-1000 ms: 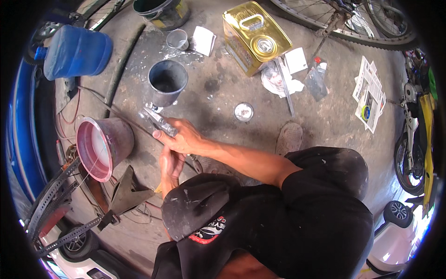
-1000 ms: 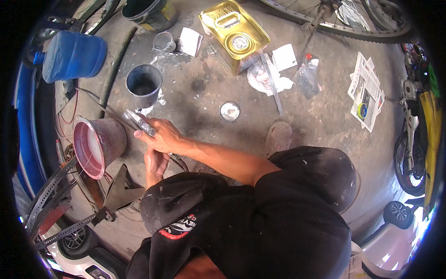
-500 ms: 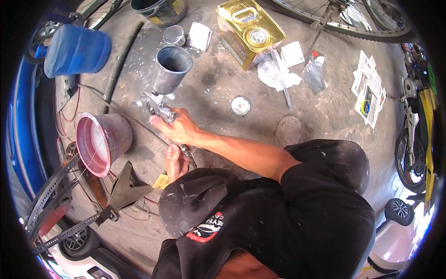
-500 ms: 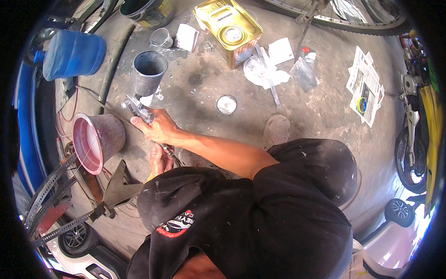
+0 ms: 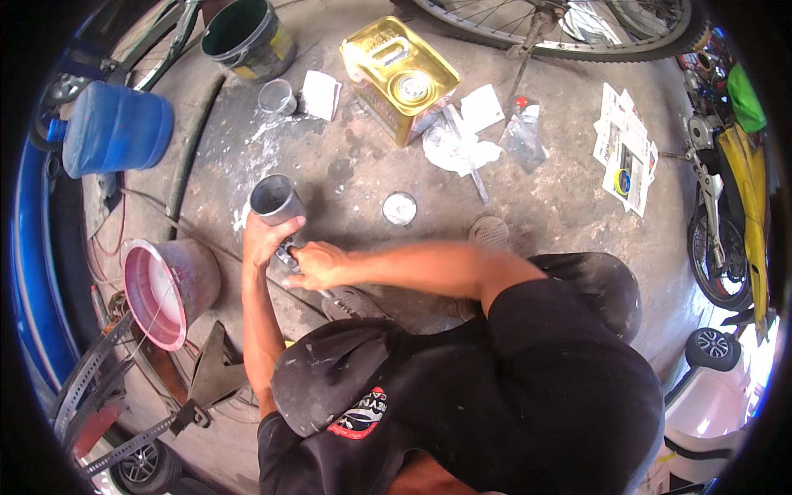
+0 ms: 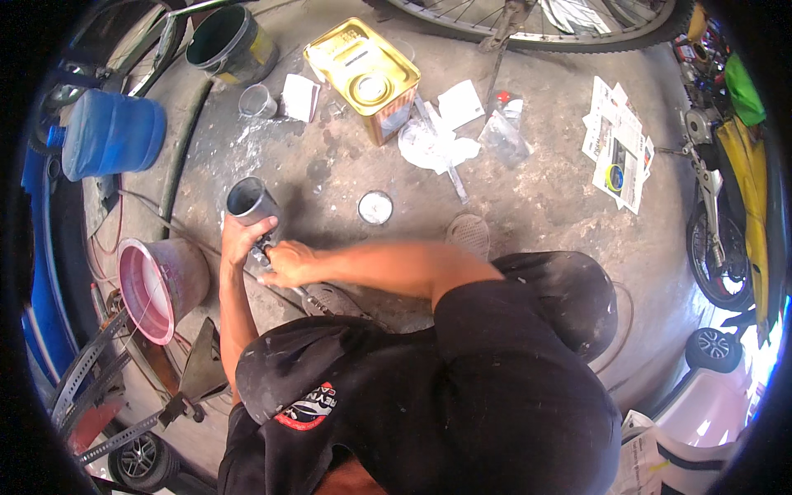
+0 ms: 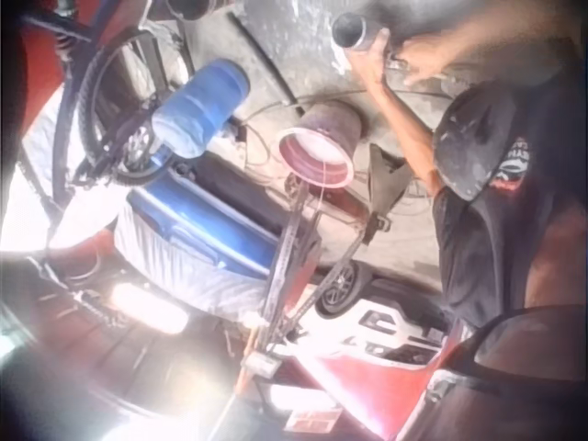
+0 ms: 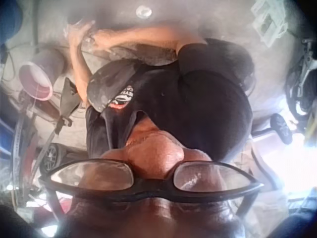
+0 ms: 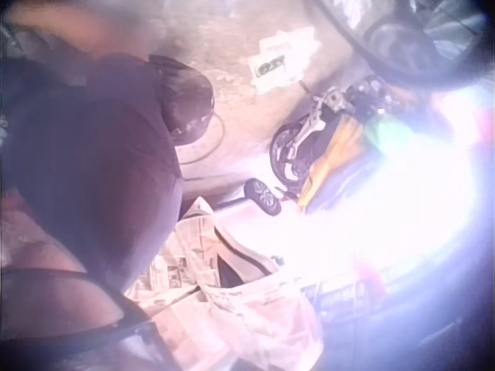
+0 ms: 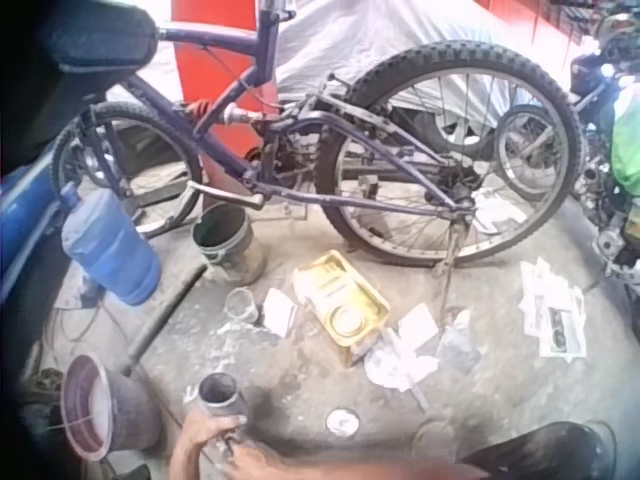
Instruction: The person removes masking tape from a newspaper-covered car part, then pours paint into a spray gun cup, adds thinner, and wipes the spray gun with a cloth. The person adjusts the spray gun and prepares it for use.
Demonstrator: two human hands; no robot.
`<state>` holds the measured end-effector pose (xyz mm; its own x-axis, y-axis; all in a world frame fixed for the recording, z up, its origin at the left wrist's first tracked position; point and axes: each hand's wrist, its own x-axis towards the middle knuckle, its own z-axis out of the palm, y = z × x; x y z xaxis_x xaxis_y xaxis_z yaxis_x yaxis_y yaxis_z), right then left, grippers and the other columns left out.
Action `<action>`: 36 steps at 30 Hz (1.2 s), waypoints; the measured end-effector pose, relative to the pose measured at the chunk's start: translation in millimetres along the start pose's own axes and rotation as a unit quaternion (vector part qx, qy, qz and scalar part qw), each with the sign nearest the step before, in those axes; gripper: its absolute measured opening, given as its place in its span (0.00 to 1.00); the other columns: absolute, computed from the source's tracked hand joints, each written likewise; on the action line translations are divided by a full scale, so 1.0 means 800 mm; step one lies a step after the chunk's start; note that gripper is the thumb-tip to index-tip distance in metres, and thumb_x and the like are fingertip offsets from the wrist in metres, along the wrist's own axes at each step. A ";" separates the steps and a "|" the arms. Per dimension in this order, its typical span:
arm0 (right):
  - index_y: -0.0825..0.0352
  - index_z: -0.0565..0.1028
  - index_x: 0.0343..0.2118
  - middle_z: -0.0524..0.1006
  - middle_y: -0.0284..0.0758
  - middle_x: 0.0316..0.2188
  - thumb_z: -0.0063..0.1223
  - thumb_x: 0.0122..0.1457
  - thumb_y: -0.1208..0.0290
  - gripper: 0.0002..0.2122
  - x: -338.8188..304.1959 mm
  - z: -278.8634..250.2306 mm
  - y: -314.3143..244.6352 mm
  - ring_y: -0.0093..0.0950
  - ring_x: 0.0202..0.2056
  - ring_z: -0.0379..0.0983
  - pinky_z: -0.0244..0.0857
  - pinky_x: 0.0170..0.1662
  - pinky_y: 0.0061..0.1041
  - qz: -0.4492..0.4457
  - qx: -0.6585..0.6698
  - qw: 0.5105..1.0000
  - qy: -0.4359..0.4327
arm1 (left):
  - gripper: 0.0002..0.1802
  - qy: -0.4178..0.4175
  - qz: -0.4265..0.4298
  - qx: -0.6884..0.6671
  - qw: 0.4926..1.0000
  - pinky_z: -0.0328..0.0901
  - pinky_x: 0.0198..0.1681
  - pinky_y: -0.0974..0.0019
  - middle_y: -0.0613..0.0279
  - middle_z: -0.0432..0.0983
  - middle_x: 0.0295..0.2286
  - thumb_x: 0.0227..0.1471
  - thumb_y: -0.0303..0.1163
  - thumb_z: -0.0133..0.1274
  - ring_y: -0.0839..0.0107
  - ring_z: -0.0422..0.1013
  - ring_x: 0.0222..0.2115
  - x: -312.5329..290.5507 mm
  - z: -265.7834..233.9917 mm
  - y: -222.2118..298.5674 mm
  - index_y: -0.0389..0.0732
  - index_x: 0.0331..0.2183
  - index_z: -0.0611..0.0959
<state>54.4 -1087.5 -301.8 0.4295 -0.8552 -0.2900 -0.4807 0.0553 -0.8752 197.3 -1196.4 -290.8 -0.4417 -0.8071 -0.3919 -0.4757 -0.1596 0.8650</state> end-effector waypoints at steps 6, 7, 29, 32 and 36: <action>0.77 0.79 0.34 0.81 0.52 0.29 0.57 0.61 0.47 0.28 -0.089 -0.263 0.031 0.50 0.37 0.79 0.72 0.42 0.44 -0.017 -0.323 0.887 -0.330 | 0.46 0.026 0.033 0.161 0.986 0.70 0.52 0.62 0.54 0.81 0.44 0.31 0.41 0.76 0.63 0.78 0.45 0.050 0.019 -0.016 0.36 0.52 0.76; 0.76 0.80 0.36 0.81 0.52 0.30 0.57 0.62 0.49 0.26 -0.111 -0.302 0.038 0.49 0.38 0.79 0.72 0.43 0.44 0.050 -0.376 0.868 -0.320 | 0.46 0.024 0.024 0.171 0.985 0.70 0.52 0.62 0.54 0.81 0.45 0.30 0.42 0.76 0.63 0.78 0.45 0.063 0.016 -0.027 0.36 0.52 0.76; 0.55 0.71 0.63 0.77 0.48 0.41 0.53 0.65 0.66 0.22 -0.299 -0.260 0.289 0.46 0.40 0.77 0.72 0.42 0.43 0.235 -0.148 0.871 0.404 | 0.40 -0.147 0.334 0.515 0.776 0.56 0.66 0.43 0.40 0.61 0.61 0.49 0.38 0.66 0.42 0.59 0.62 0.023 0.153 0.092 0.37 0.60 0.70; 0.53 0.70 0.63 0.77 0.45 0.39 0.54 0.66 0.63 0.22 -0.354 -0.295 0.331 0.45 0.34 0.78 0.72 0.35 0.43 0.300 -0.236 0.857 0.346 | 0.46 -0.245 0.212 0.514 0.794 0.56 0.67 0.46 0.42 0.58 0.63 0.48 0.44 0.68 0.46 0.56 0.65 0.046 0.223 0.086 0.41 0.63 0.66; 0.53 0.70 0.63 0.77 0.41 0.32 0.57 0.63 0.56 0.26 -0.367 -0.321 0.383 0.47 0.29 0.78 0.73 0.35 0.46 0.249 -0.307 0.830 0.394 | 0.55 -0.207 0.119 0.546 0.803 0.58 0.66 0.48 0.45 0.52 0.66 0.45 0.45 0.71 0.47 0.54 0.66 0.061 0.303 0.086 0.45 0.67 0.58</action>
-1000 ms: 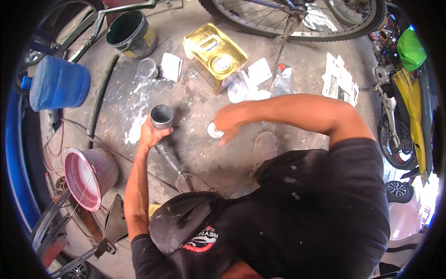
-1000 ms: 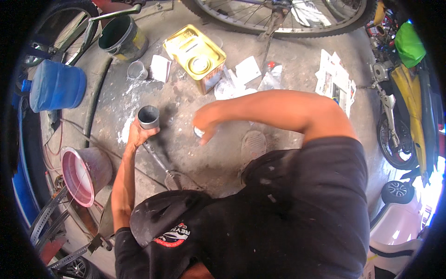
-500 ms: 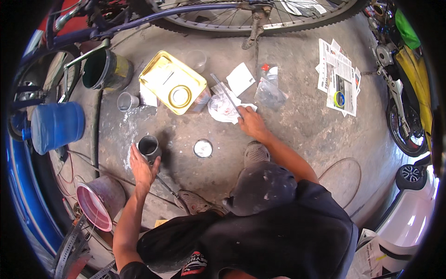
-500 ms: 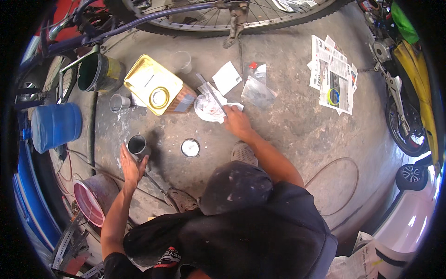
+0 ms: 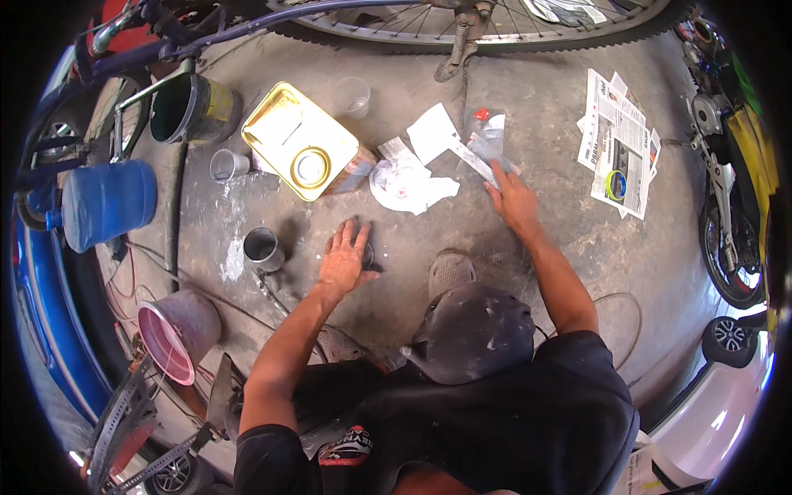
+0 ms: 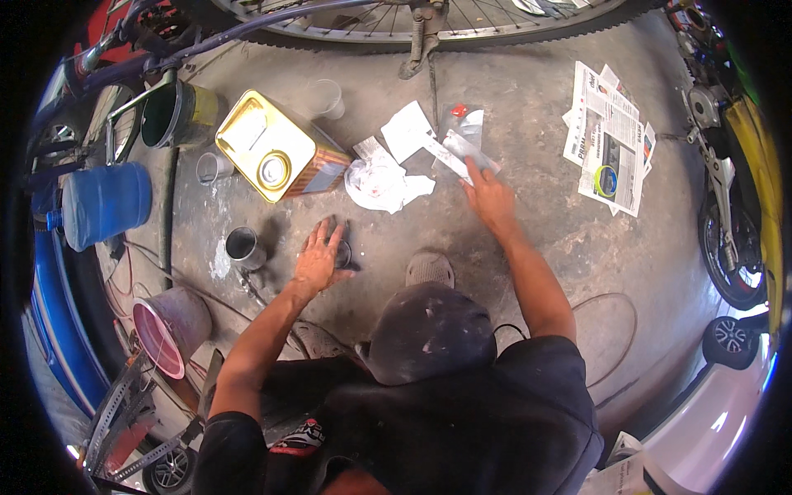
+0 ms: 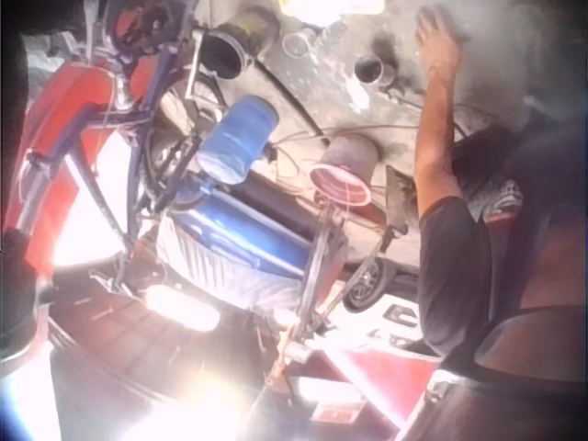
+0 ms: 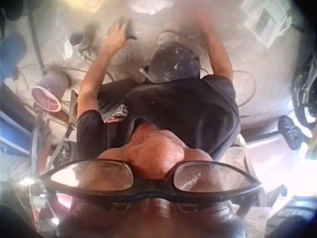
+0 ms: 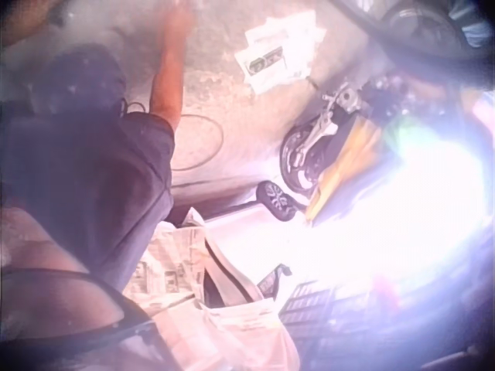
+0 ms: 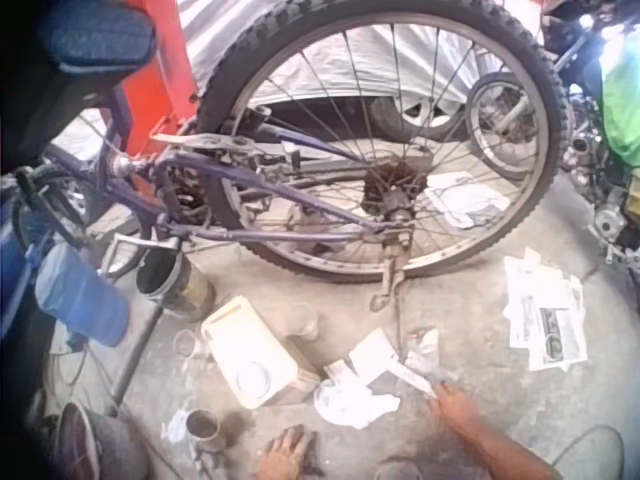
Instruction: The person removes masking tape from a newspaper-covered car part, then pours paint into a spray gun cup, adds thinner, and wipes the spray gun with a cloth. The person adjusts the spray gun and prepares it for use.
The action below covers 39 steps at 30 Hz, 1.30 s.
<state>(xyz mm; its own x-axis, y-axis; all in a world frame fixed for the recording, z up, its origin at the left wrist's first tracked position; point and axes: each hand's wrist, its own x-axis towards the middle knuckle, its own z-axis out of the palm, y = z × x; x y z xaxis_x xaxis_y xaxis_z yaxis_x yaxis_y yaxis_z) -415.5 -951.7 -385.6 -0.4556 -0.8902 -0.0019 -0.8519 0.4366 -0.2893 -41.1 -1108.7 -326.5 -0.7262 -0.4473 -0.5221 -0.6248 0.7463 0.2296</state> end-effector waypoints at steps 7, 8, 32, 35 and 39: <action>0.63 0.74 0.57 0.77 0.44 0.42 0.61 0.60 0.58 0.24 0.024 0.016 -0.003 0.43 0.46 0.74 0.69 0.49 0.42 -0.059 -0.052 0.992 0.103 | 0.56 0.049 -0.060 -0.025 0.997 0.67 0.59 0.47 0.51 0.64 0.60 0.39 0.42 0.74 0.46 0.62 0.60 0.004 0.066 -0.014 0.44 0.66 0.64; 0.63 0.74 0.57 0.77 0.44 0.44 0.62 0.59 0.58 0.24 0.022 0.017 -0.011 0.42 0.47 0.73 0.68 0.50 0.41 -0.062 -0.001 0.995 0.081 | 0.54 0.062 -0.091 -0.075 0.991 0.67 0.59 0.48 0.51 0.67 0.58 0.40 0.42 0.74 0.47 0.65 0.58 0.004 0.051 -0.009 0.42 0.65 0.65; 0.69 0.74 0.53 0.70 0.50 0.54 0.64 0.53 0.72 0.23 0.007 -0.080 -0.262 0.48 0.54 0.71 0.67 0.57 0.39 -0.141 0.371 0.903 -0.167 | 0.38 0.053 -0.066 -0.874 0.478 0.76 0.50 0.49 0.51 0.77 0.49 0.68 0.61 0.32 0.59 0.78 0.46 0.045 -0.034 0.028 0.42 0.63 0.66; 0.68 0.72 0.58 0.71 0.50 0.55 0.60 0.56 0.75 0.25 -0.004 -0.059 -0.266 0.48 0.55 0.70 0.66 0.59 0.38 -0.245 0.358 0.883 -0.181 | 0.40 0.046 -0.109 -0.790 0.602 0.80 0.37 0.59 0.52 0.77 0.46 0.68 0.64 0.27 0.62 0.80 0.37 0.039 -0.039 0.022 0.40 0.61 0.68; 0.66 0.73 0.59 0.73 0.45 0.52 0.57 0.55 0.74 0.25 -0.005 -0.018 -0.255 0.43 0.52 0.72 0.68 0.56 0.37 -0.374 0.267 0.884 -0.082 | 0.44 -0.035 -0.125 -0.815 0.565 0.78 0.24 0.64 0.50 0.78 0.42 0.67 0.67 0.22 0.62 0.79 0.28 0.024 -0.054 0.023 0.38 0.58 0.69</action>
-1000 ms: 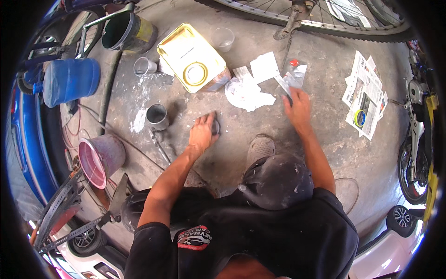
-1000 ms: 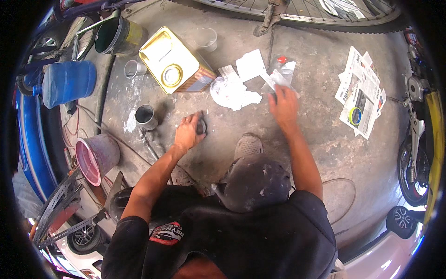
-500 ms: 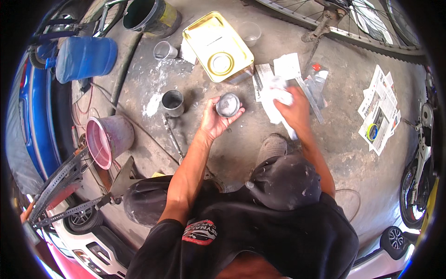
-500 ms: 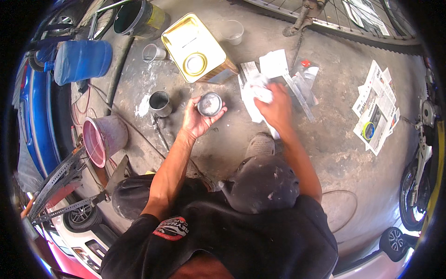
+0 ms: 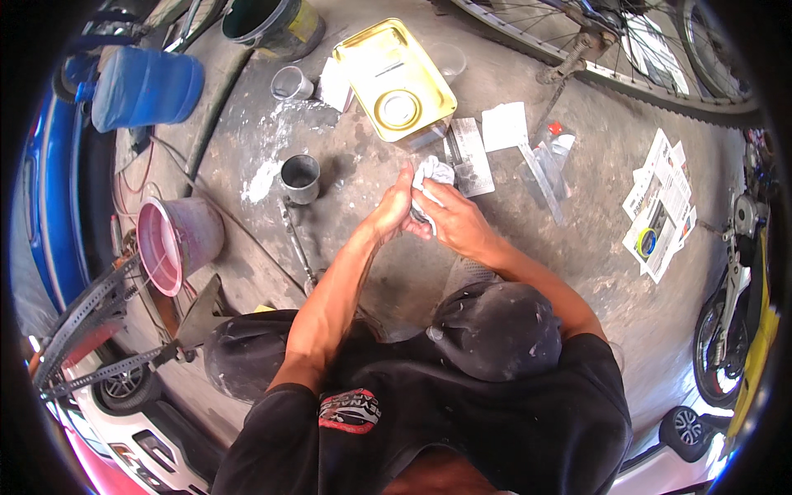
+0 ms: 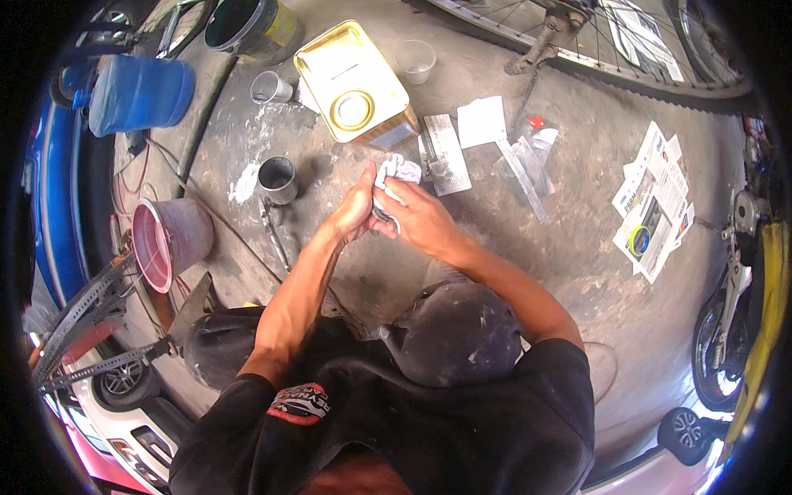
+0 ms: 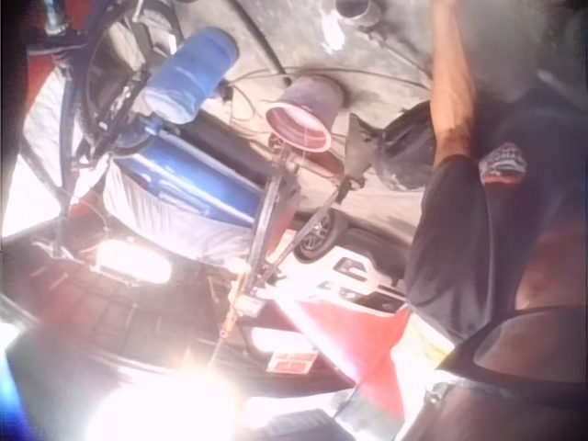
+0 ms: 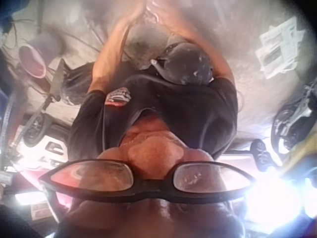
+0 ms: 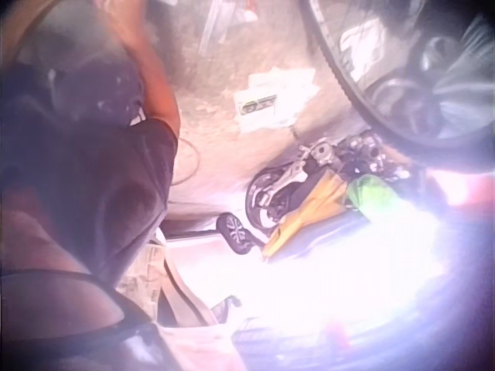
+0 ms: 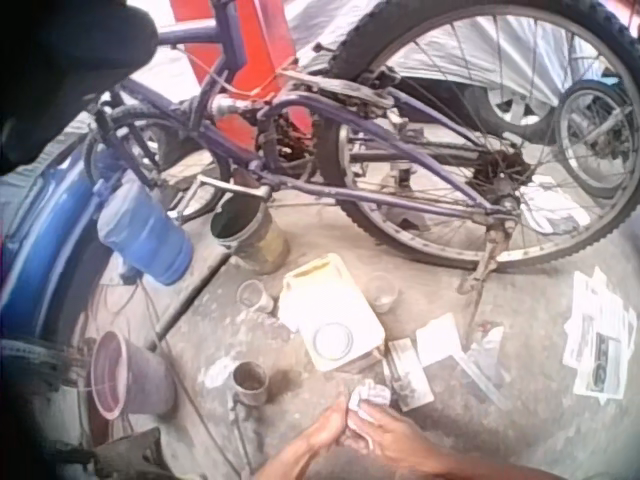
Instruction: The person removes masking tape from a newspaper-covered car part, then pours paint into a spray gun cup, adds thinner, and wipes the spray gun with a cloth. The person adjusts the spray gun and prepares it for use.
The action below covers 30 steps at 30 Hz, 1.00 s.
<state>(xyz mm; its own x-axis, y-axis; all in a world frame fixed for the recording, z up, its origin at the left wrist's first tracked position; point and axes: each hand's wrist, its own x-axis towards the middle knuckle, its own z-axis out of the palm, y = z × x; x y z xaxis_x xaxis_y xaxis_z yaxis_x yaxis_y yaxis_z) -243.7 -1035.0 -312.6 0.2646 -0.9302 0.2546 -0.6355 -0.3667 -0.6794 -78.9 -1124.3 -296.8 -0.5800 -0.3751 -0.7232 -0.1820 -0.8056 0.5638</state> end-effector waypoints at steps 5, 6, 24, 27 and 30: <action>0.66 0.79 0.48 0.73 0.35 0.37 0.56 0.53 0.69 0.19 0.011 -0.001 -0.003 0.34 0.37 0.70 0.67 0.41 0.36 -0.011 -0.187 0.982 0.024 | 0.34 0.104 0.005 0.092 0.990 0.74 0.22 0.64 0.57 0.73 0.29 0.69 0.56 0.24 0.67 0.71 0.20 -0.007 0.015 0.002 0.37 0.51 0.72; 0.67 0.79 0.45 0.74 0.35 0.36 0.55 0.53 0.70 0.16 0.017 -0.003 -0.011 0.34 0.36 0.71 0.68 0.40 0.36 0.010 -0.161 0.987 0.018 | 0.34 0.126 0.060 0.162 0.977 0.73 0.29 0.60 0.51 0.75 0.32 0.68 0.55 0.24 0.61 0.73 0.25 -0.006 0.011 -0.006 0.37 0.52 0.72; 0.72 0.78 0.49 0.78 0.37 0.46 0.51 0.65 0.76 0.12 0.025 -0.170 -0.034 0.27 0.48 0.76 0.71 0.52 0.27 0.256 0.403 0.851 0.219 | 0.64 -0.133 0.155 -0.234 0.951 0.76 0.32 0.62 0.40 0.79 0.41 0.45 0.88 0.24 0.59 0.79 0.30 -0.033 -0.020 0.012 0.40 0.59 0.69; 0.68 0.79 0.49 0.79 0.36 0.46 0.57 0.63 0.77 0.12 0.041 -0.154 -0.049 0.26 0.48 0.75 0.69 0.52 0.26 0.184 0.261 0.934 0.159 | 0.68 -0.012 0.219 0.023 0.975 0.73 0.37 0.66 0.50 0.78 0.44 0.41 0.89 0.18 0.65 0.78 0.32 -0.030 0.003 0.018 0.41 0.61 0.68; 0.67 0.76 0.42 0.78 0.34 0.39 0.64 0.59 0.73 0.10 0.050 -0.086 -0.046 0.25 0.41 0.73 0.66 0.47 0.25 0.169 0.324 0.921 0.130 | 0.69 0.141 0.332 0.267 0.894 0.68 0.49 0.62 0.56 0.78 0.45 0.41 0.88 0.12 0.68 0.73 0.42 -0.039 0.044 0.028 0.43 0.62 0.71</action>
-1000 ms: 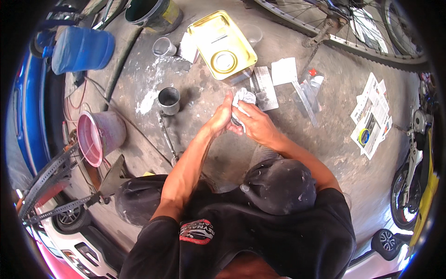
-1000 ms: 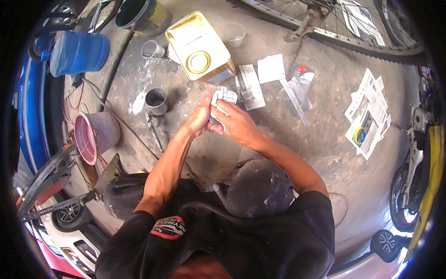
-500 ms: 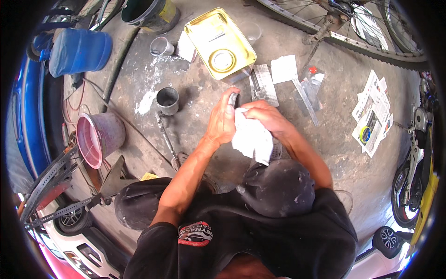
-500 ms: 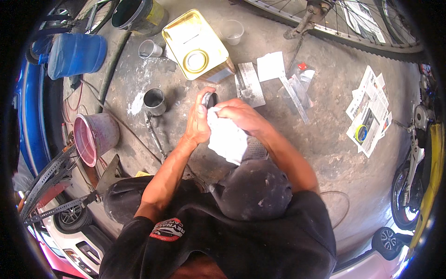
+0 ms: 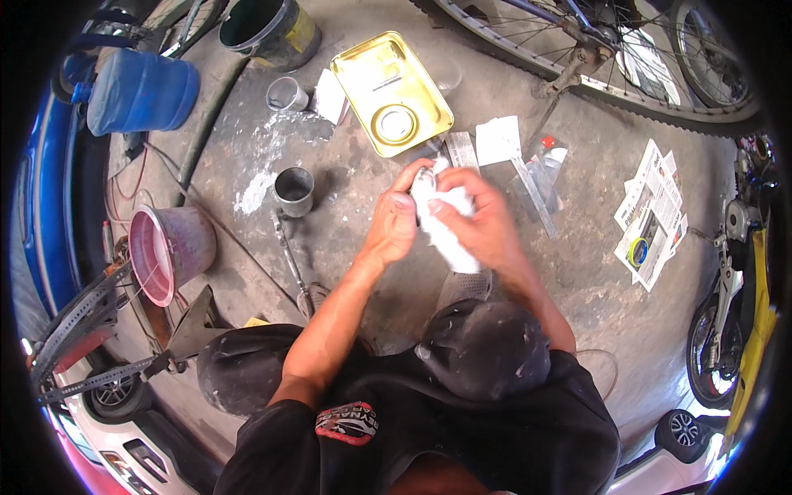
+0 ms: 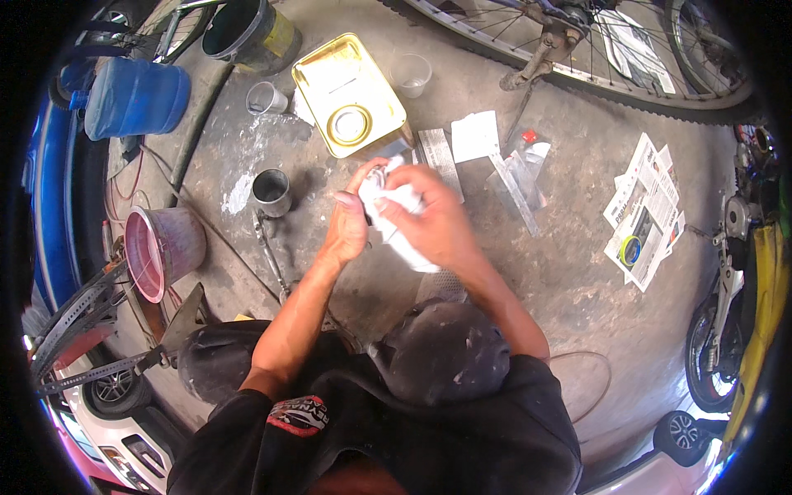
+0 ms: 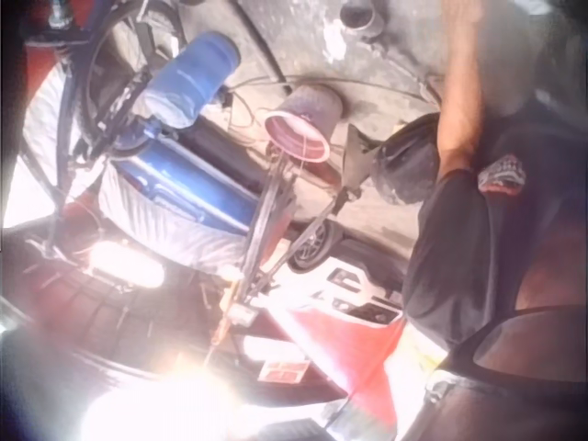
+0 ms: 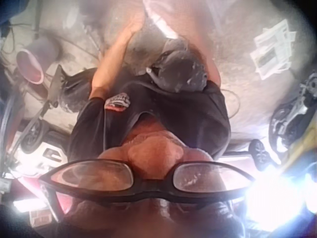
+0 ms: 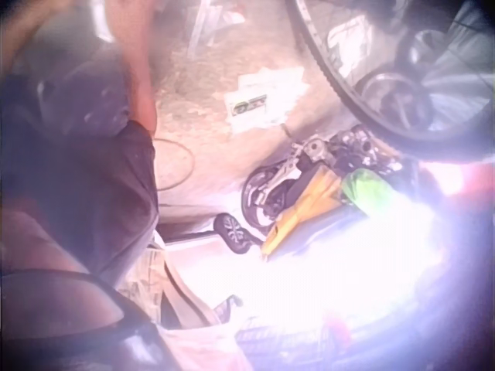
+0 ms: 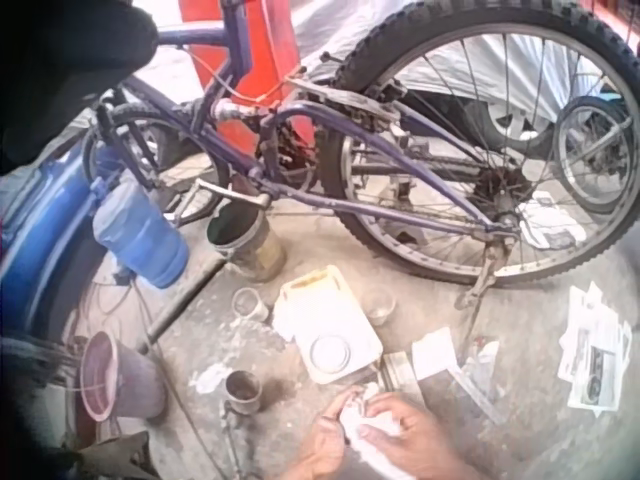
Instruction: The person removes masking tape from a newspaper-covered car part, then pours paint into a spray gun cup, adds thinner, and wipes the spray gun with a cloth. The person adjusts the spray gun and prepares it for use.
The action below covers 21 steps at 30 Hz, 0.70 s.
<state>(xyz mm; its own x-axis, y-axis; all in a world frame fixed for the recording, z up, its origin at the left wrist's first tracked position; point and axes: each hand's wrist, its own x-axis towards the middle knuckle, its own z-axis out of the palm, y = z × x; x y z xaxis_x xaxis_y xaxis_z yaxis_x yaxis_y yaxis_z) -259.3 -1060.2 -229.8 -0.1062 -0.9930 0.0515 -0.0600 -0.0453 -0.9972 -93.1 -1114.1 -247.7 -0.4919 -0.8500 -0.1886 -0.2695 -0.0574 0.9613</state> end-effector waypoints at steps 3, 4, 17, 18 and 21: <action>0.66 0.75 0.41 0.75 0.28 0.35 0.65 0.59 0.72 0.10 0.001 0.012 -0.006 0.19 0.36 0.68 0.63 0.40 0.22 0.065 0.000 0.997 -0.032 | 0.65 0.036 -0.001 0.030 0.999 0.68 0.50 0.60 0.51 0.80 0.44 0.47 0.85 0.13 0.61 0.75 0.44 0.003 -0.002 0.011 0.43 0.62 0.73; 0.65 0.75 0.40 0.75 0.27 0.34 0.64 0.60 0.72 0.10 0.001 0.012 -0.009 0.18 0.35 0.67 0.63 0.39 0.21 0.070 -0.001 0.997 -0.033 | 0.64 0.043 -0.005 0.063 0.997 0.68 0.50 0.60 0.49 0.81 0.44 0.48 0.84 0.13 0.59 0.76 0.45 0.003 -0.004 0.011 0.43 0.61 0.73; 0.66 0.71 0.44 0.76 0.31 0.32 0.58 0.60 0.75 0.11 0.012 0.016 0.001 0.18 0.30 0.73 0.68 0.30 0.21 0.321 0.372 0.853 0.177 | 0.47 0.067 0.246 0.229 0.939 0.75 0.42 0.51 0.38 0.78 0.46 0.63 0.68 0.36 0.42 0.78 0.42 -0.005 0.012 -0.032 0.33 0.58 0.75; 0.65 0.70 0.45 0.77 0.32 0.32 0.58 0.60 0.75 0.12 0.011 0.015 0.001 0.18 0.30 0.73 0.69 0.30 0.21 0.346 0.394 0.834 0.173 | 0.47 0.056 0.255 0.249 0.933 0.75 0.44 0.52 0.38 0.77 0.46 0.63 0.68 0.35 0.43 0.78 0.43 -0.007 0.011 -0.038 0.32 0.59 0.74; 0.65 0.69 0.46 0.78 0.33 0.33 0.59 0.57 0.77 0.15 0.008 0.011 0.012 0.22 0.32 0.76 0.71 0.33 0.24 0.249 0.276 0.920 0.126 | 0.53 0.114 0.116 0.078 0.984 0.69 0.56 0.53 0.40 0.76 0.51 0.62 0.72 0.24 0.52 0.75 0.52 -0.006 0.034 -0.033 0.32 0.60 0.71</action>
<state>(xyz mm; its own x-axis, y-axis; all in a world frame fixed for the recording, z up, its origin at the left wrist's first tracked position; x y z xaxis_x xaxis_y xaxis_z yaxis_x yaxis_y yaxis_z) -251.5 -1067.9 -239.2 -0.2154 -0.8521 -0.4769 0.5638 0.2903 -0.7732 -105.9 -1094.1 -277.6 -0.3613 -0.9272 0.0994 -0.3053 0.2183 0.9269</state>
